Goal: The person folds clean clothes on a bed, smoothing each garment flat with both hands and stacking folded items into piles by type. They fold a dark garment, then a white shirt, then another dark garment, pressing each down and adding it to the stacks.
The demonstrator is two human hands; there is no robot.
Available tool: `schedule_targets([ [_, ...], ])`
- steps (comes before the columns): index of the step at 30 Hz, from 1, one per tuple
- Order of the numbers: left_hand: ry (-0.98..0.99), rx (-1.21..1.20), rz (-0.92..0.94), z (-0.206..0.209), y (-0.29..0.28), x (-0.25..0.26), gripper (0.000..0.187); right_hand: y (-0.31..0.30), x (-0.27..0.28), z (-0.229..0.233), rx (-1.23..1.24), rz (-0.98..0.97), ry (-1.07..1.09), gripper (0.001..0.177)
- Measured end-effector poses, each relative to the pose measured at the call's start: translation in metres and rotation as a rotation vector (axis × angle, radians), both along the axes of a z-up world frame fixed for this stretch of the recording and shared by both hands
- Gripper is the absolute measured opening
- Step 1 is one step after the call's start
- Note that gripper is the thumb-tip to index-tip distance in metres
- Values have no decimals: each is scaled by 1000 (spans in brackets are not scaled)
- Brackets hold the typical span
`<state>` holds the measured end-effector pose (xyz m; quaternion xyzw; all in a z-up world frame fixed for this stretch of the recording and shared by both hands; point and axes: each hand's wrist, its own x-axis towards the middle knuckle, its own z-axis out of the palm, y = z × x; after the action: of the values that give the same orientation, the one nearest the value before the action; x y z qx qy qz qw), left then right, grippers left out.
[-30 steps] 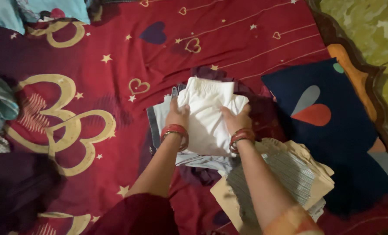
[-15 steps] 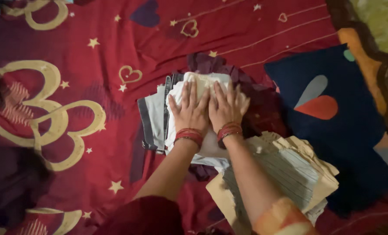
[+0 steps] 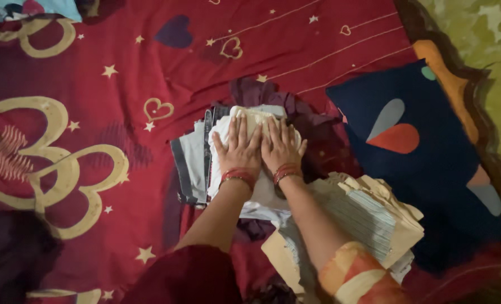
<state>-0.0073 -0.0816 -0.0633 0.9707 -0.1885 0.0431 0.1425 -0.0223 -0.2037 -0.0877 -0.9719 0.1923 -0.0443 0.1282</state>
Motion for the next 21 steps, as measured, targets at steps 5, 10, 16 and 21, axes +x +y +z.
schedule_targets([
  [5, -8, 56, -25, 12, 13, 4, 56, -1, 6, 31, -63, 36, 149, 64],
  [10, -58, -74, -120, 30, 65, 7, 75, 22, 8, 85, -105, -59, 190, 66],
  [16, 92, -74, 72, 17, 161, 0, 75, 109, -1, 113, -224, 105, 59, 73],
  [21, 190, 84, 233, -18, 266, 6, 78, 195, 1, 99, -275, 269, 143, 78],
])
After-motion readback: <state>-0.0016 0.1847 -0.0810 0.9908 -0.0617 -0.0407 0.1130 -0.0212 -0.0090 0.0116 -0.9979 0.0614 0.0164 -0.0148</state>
